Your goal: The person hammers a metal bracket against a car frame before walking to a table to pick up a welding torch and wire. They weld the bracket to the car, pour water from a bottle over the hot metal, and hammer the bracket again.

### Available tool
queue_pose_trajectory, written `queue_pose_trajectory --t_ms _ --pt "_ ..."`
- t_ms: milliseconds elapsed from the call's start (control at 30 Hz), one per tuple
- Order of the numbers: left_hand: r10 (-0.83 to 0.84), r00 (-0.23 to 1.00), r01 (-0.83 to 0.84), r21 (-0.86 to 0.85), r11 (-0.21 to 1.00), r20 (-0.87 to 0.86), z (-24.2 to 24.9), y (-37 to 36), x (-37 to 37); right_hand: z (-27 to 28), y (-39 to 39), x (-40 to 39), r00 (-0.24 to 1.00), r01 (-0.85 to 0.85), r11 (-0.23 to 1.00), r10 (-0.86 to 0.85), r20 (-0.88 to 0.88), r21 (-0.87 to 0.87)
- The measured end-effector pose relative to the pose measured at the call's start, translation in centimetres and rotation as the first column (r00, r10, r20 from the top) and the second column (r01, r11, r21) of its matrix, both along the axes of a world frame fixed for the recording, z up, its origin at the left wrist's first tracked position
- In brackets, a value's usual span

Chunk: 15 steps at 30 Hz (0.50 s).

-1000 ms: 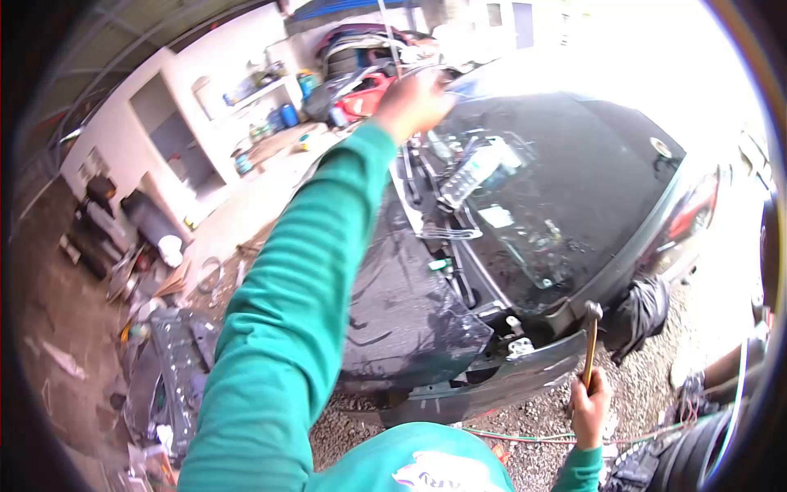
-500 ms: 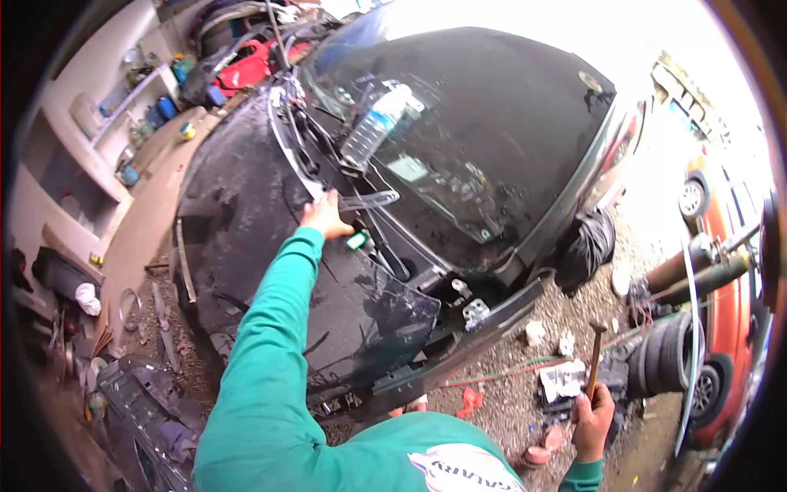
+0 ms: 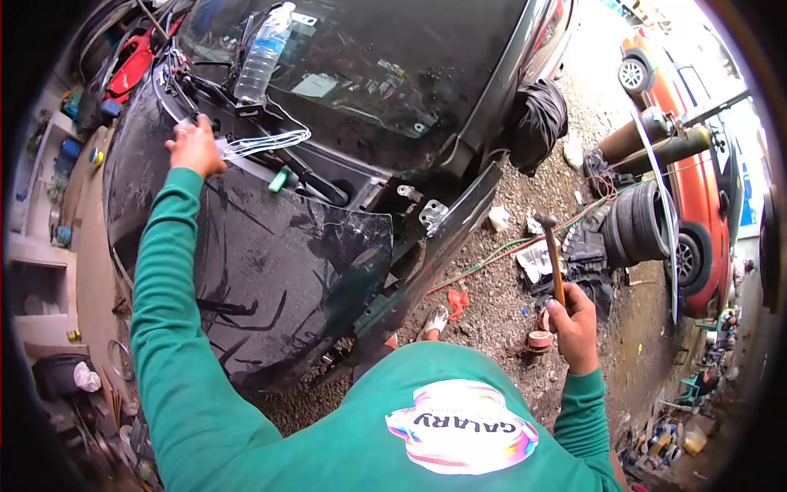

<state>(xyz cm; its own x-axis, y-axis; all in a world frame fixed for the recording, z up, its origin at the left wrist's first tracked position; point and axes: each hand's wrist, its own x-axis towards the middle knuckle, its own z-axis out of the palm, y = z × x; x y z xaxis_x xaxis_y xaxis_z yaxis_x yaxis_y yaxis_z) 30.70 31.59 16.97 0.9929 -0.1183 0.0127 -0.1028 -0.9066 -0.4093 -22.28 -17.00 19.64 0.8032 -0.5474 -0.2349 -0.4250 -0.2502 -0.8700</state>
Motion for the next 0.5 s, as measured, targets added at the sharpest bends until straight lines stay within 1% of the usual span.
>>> queue_pose_trajectory --t_ms 33,100,167,200,233,267,300,333,367,400,433,467,500 --pt "0.004 0.999 -0.003 -0.005 1.000 0.045 0.6 0.6 -0.5 -0.2 -0.1 0.0 1.000 0.001 1.000 -0.001 -0.006 0.001" --pt "0.081 0.996 -0.080 -0.025 0.996 0.047 1.9 1.7 -1.0 -0.5 -0.2 0.1 1.000 -0.001 0.997 0.002 -0.011 0.082" --pt "0.127 0.991 -0.124 -0.056 0.991 0.051 2.8 2.7 -1.8 -0.7 -0.3 -0.1 1.000 -0.013 0.997 0.014 -0.014 0.082" --pt "0.177 0.983 -0.174 -0.072 0.982 0.040 3.8 2.4 -2.7 -0.7 -0.2 -0.1 1.000 -0.012 0.995 0.014 -0.014 0.103" --pt "0.178 0.983 -0.175 -0.071 0.982 0.038 3.4 3.6 -2.8 -0.7 -0.2 -0.1 1.000 -0.013 0.992 0.015 -0.013 0.123" --pt "0.154 0.986 -0.166 -0.385 0.908 -0.061 2.9 5.7 -2.5 -0.8 -0.3 -0.2 1.000 -0.012 0.992 0.014 -0.015 0.125" --pt "0.097 0.984 -0.170 -0.655 0.736 -0.147 3.3 6.0 -3.1 -1.0 -0.3 -0.4 1.000 -0.011 0.992 0.012 -0.007 0.129" --pt "-0.038 0.937 -0.306 -0.866 0.395 -0.348 2.9 6.1 -4.5 -1.1 -0.2 -0.6 1.000 -0.009 0.991 0.009 0.000 0.133" --pt "-0.190 0.892 -0.412 -0.910 0.033 -0.411 2.5 5.0 -7.2 -1.3 -0.2 -0.8 1.000 -0.007 0.990 0.006 0.007 0.138" --pt "-0.354 0.843 -0.516 -0.797 -0.314 -0.406 1.7 3.3 -10.4 -1.4 -0.3 -1.1 1.000 -0.009 0.992 0.010 -0.009 0.129" --pt "-0.480 0.810 -0.567 -0.661 -0.492 -0.338 0.4 0.0 -14.0 -1.5 -0.2 -1.3 1.000 -0.002 0.991 0.004 -0.012 0.132" --pt "-0.605 0.733 -0.664 -0.519 -0.538 -0.311 -1.0 -3.1 -16.8 -1.4 0.0 -1.4 1.000 0.010 0.989 -0.006 -0.028 0.147" --pt "-0.611 0.719 -0.687 -0.475 -0.551 -0.332 -2.0 -6.6 -20.2 -1.3 0.2 -1.5 0.999 0.020 0.987 -0.013 -0.046 0.161"
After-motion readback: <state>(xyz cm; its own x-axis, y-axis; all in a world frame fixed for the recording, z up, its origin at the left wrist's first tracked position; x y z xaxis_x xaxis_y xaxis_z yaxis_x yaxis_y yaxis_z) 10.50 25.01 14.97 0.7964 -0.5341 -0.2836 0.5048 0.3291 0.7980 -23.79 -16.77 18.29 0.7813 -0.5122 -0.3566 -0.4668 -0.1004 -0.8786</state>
